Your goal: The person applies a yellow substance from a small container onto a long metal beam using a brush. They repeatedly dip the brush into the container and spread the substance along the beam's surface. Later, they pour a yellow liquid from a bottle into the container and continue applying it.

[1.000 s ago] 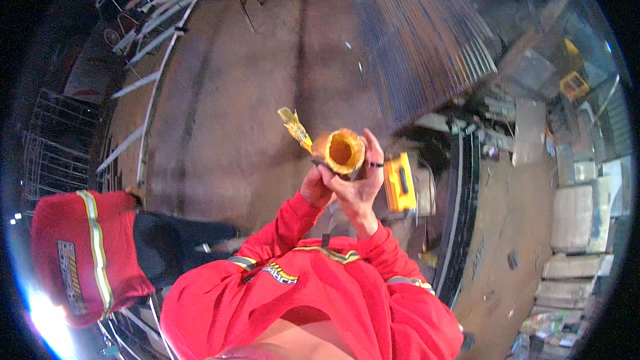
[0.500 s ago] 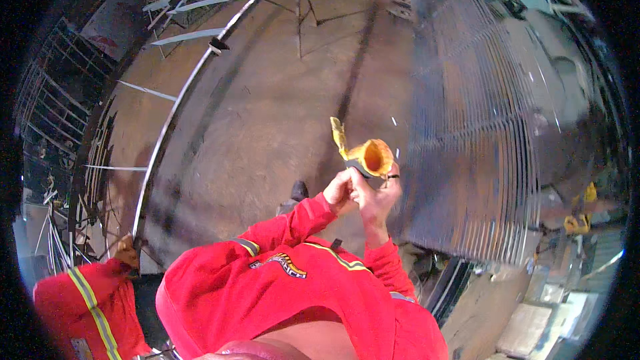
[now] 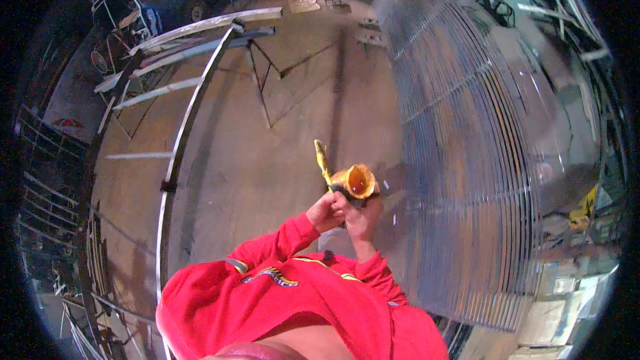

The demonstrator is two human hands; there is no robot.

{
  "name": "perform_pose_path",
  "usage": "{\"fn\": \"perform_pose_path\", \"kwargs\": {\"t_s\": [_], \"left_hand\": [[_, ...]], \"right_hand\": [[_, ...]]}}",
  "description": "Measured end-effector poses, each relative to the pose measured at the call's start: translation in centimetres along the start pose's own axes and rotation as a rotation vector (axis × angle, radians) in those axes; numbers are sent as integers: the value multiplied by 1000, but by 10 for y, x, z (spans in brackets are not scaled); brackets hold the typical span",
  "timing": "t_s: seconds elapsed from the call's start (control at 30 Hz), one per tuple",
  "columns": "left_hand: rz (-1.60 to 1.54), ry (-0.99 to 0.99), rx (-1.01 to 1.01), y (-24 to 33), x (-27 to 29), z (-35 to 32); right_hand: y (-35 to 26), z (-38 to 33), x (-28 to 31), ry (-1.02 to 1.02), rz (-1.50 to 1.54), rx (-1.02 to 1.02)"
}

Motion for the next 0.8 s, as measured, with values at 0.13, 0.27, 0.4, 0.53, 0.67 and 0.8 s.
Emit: {"fn": "perform_pose_path", "kwargs": {"t_s": [0.13, 0.27, 0.4, 0.53, 0.67, 0.8], "left_hand": [[75, -35, 14, 113, 1, 106], [200, 8, -37, 247, -4, 203], [121, 133, -116, 361, 29, 289], [170, 504, -70, 467, 138, 371], [344, 809, 16, 607, 259, 479], [455, 851, 27, 765, 249, 583]], "right_hand": [[75, 142, -19, -56, -17, -44], [113, 305, -72, -117, -46, -75], [151, 450, -118, -156, -80, 23], [212, 598, -163, -103, -46, 29], [297, 761, -188, 81, -63, 104], [327, 877, -207, 149, -174, 15]]}}
Point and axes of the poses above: each hand's wrist, its own z-axis towards the middle knuckle, its own x-axis out of the back of the hand, y = z × x, the point moved 9 cm from there along z, towards the middle knuckle, and after that the axes turned 7 degrees about x, right-handed, at the moved point
